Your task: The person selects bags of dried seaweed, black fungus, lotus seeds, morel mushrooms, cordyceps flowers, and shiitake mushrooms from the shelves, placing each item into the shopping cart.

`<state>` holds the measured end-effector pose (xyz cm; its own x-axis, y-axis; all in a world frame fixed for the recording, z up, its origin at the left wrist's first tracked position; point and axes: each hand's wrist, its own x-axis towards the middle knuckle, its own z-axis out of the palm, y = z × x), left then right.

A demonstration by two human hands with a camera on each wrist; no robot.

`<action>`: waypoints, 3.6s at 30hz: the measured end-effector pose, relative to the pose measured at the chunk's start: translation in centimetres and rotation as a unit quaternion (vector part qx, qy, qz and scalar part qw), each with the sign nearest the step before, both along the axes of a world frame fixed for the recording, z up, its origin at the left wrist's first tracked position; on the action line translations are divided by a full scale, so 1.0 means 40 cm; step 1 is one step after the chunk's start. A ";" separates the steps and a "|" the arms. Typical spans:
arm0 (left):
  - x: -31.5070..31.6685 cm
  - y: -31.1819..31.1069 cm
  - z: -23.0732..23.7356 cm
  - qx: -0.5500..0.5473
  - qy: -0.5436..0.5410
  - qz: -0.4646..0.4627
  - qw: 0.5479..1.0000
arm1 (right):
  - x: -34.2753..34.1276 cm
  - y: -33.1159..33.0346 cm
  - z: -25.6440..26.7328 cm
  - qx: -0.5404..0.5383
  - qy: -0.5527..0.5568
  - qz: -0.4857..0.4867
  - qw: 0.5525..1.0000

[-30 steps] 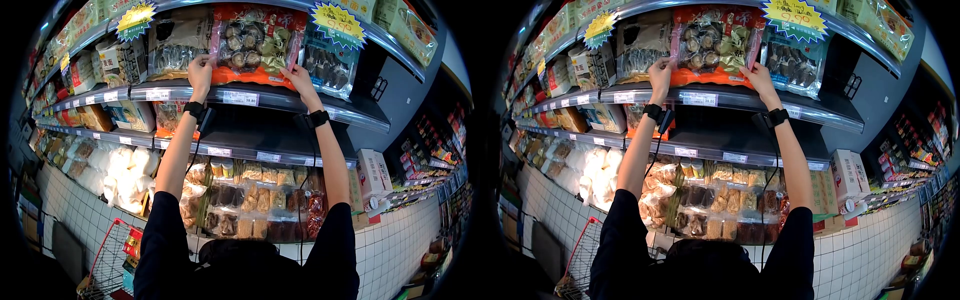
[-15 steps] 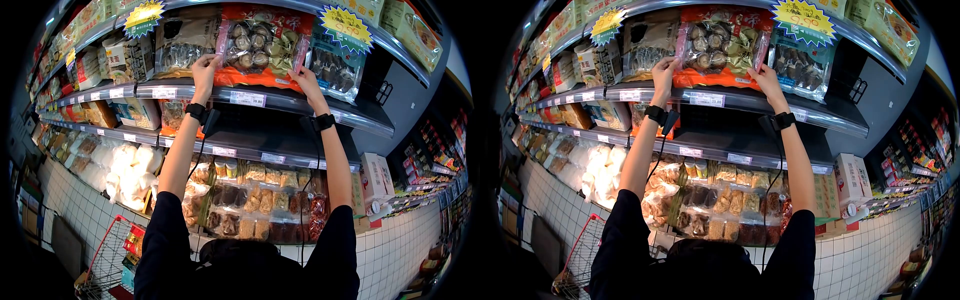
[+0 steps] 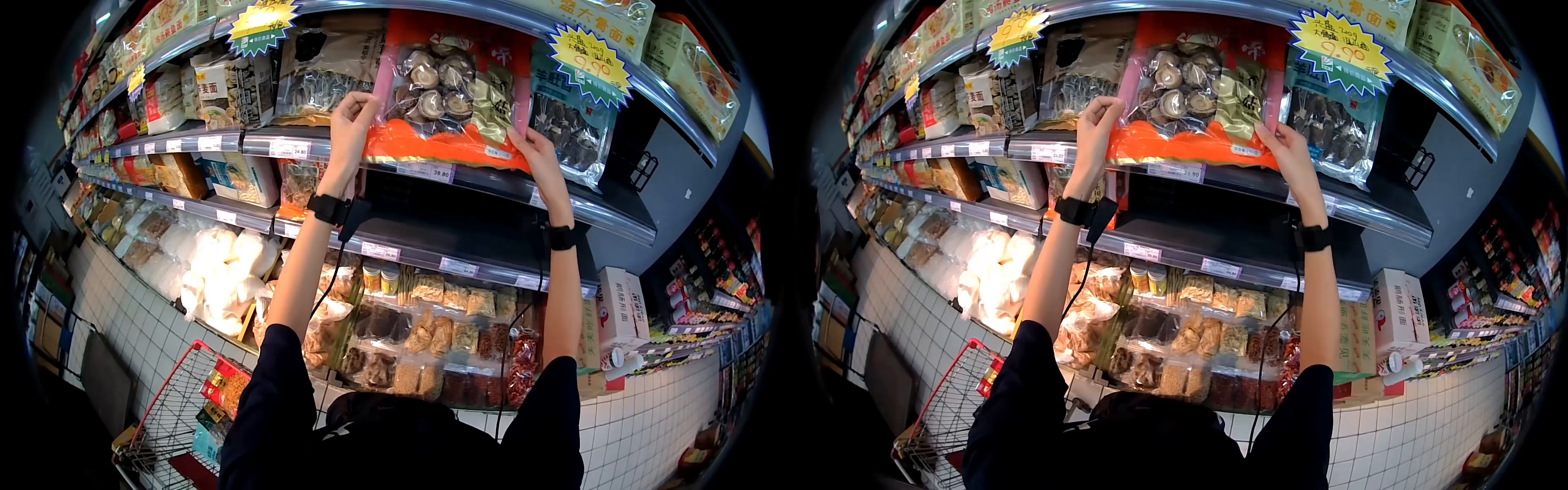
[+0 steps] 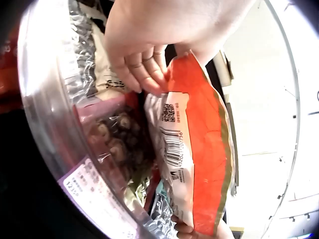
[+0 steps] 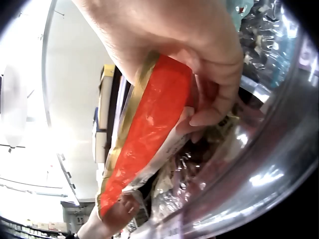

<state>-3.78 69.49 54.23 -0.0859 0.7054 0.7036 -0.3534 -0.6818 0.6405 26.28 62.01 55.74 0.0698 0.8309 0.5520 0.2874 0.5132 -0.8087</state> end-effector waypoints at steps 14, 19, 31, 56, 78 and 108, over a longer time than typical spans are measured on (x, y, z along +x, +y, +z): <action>-0.096 -0.246 -0.163 -0.185 0.108 -0.089 0.973 | -0.127 -0.198 -0.197 -0.041 0.062 0.090 0.993; -0.148 -0.285 -0.253 -0.200 0.105 -0.060 0.972 | -0.164 -0.226 -0.269 -0.063 0.042 0.108 0.991; -0.206 -0.401 -0.358 -0.228 0.128 -0.041 0.964 | -0.223 -0.270 -0.422 -0.176 0.094 0.171 0.965; -0.526 -0.622 -0.456 -0.301 0.145 0.070 0.940 | -0.560 -0.271 -0.506 -0.239 0.086 0.262 0.931; -1.016 -1.098 -0.590 -0.419 -0.058 0.229 0.877 | -1.252 -0.397 -0.641 -0.316 -0.045 0.482 0.816; -1.393 -1.511 -1.146 -0.595 -0.126 0.348 0.713 | -1.365 -0.504 -0.955 -0.403 -0.112 0.452 0.788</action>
